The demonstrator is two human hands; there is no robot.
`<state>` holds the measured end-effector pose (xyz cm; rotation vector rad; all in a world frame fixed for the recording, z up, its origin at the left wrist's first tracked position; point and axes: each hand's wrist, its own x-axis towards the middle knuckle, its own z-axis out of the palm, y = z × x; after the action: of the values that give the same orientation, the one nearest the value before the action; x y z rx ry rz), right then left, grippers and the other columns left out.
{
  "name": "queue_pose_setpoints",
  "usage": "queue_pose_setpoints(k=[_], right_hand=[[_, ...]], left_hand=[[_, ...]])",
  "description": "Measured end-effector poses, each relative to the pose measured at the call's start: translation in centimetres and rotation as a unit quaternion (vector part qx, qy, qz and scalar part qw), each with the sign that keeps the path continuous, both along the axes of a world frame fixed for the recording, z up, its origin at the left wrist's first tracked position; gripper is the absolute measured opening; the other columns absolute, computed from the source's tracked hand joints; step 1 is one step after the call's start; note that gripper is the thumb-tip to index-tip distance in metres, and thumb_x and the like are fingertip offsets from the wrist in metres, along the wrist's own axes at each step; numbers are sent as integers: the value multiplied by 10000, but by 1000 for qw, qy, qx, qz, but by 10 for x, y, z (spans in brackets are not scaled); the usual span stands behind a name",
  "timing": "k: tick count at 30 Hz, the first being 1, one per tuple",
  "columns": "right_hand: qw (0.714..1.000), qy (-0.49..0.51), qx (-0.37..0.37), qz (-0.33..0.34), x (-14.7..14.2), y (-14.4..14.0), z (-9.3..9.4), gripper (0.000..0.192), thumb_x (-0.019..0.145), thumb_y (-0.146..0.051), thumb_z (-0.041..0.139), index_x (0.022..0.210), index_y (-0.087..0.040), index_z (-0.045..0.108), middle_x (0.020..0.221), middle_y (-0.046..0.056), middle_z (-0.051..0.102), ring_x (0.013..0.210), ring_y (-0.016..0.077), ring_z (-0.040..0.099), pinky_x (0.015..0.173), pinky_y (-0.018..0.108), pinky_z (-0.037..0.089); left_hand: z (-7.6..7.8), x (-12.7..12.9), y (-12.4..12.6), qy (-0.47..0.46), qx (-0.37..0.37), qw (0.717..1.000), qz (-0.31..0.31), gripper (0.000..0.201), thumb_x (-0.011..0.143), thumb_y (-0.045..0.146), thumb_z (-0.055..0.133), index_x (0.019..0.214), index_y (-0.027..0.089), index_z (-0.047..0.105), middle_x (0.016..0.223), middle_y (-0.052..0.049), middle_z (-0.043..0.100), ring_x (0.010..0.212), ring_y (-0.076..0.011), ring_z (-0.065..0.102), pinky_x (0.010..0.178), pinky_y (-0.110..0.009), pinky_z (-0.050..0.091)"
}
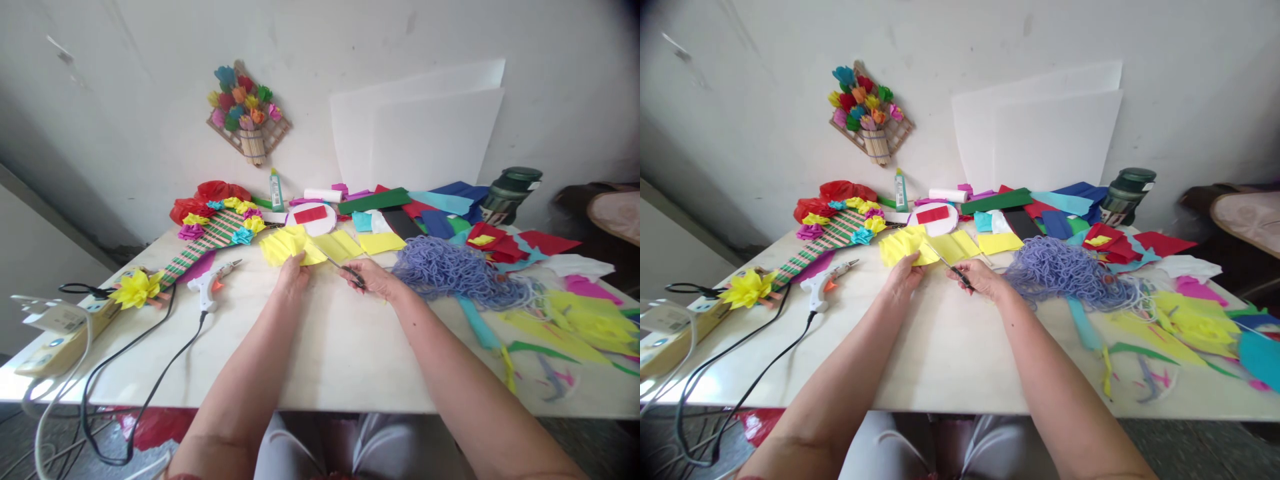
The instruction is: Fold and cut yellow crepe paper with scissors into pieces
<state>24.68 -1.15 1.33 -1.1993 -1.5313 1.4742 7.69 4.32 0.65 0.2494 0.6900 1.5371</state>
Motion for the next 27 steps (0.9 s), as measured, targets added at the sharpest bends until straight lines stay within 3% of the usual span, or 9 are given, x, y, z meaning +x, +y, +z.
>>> queue_pose_setpoints(k=[13,20,27], right_hand=[[1000,-23,1,-21,-3,-1,3,251,638,-360,651,698,-141,546,452,-69,449,341,31,355,312,157,275],[1000,3,-16,7,1,-1,-2,317,660,-449,618,718,-156,512,480,-64,480,346,34,388,330,153,304],[999,3,-42,-6,-2,-6,9,311,655,-440,617,704,-164,481,476,-62,477,354,36,403,312,150,276]], left_hand=[[0,-2,1,-5,2,1000,-6,333,756,-45,423,937,211,535,783,-9,646,771,-141,642,746,-326,524],[0,2,-1,-11,-15,1000,-9,330,749,-39,446,974,190,524,872,-36,652,769,-151,646,719,-311,531],[-2,6,-2,-2,-15,1000,-25,381,741,-33,469,1046,192,511,937,-56,645,781,-166,644,732,-331,528]])
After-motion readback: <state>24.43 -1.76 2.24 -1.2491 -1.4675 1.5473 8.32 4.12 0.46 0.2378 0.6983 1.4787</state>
